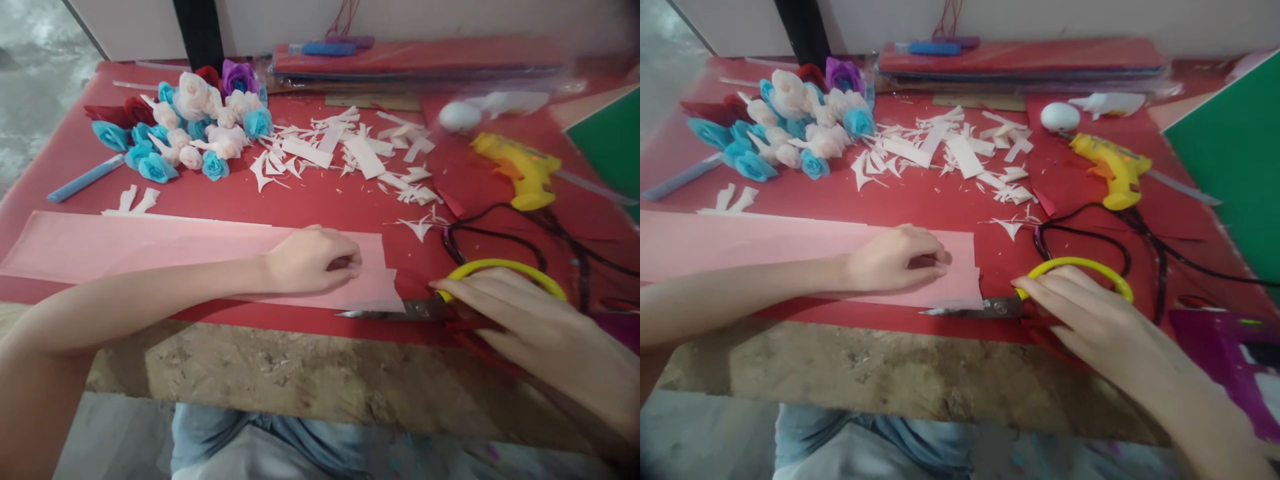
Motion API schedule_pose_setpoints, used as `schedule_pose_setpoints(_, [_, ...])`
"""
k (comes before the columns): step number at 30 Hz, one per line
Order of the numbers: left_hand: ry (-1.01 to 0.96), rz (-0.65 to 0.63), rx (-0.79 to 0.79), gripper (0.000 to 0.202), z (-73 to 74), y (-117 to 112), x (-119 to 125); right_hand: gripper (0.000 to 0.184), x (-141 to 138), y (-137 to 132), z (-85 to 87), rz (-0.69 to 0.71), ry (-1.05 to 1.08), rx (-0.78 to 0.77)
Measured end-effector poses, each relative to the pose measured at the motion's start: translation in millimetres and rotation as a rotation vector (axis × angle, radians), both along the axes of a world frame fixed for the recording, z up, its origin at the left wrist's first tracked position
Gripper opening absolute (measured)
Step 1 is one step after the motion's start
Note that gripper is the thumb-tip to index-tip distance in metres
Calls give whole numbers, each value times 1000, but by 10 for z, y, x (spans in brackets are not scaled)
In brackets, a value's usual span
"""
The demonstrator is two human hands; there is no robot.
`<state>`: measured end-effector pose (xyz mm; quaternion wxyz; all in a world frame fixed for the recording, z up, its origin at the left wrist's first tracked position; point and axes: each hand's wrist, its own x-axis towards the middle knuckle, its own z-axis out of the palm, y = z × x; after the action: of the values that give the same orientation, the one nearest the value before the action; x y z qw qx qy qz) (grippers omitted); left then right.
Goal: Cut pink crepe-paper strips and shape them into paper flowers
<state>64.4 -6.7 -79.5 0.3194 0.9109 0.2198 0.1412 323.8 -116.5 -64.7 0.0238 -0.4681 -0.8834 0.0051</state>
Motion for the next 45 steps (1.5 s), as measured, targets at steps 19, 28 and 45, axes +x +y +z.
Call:
schedule_pose_setpoints(19, [-8,-2,-45,10,-11,3,12,59,-249,87,-17,197,-89,140])
schedule_pose_setpoints(28, [-23,-20,-8,12,-27,11,9,42,-178,58,-62,246,-122,84])
schedule_pose_setpoints(45, [-39,-35,-5,14,-45,21,5,44,-356,21,20,265,-243,286])
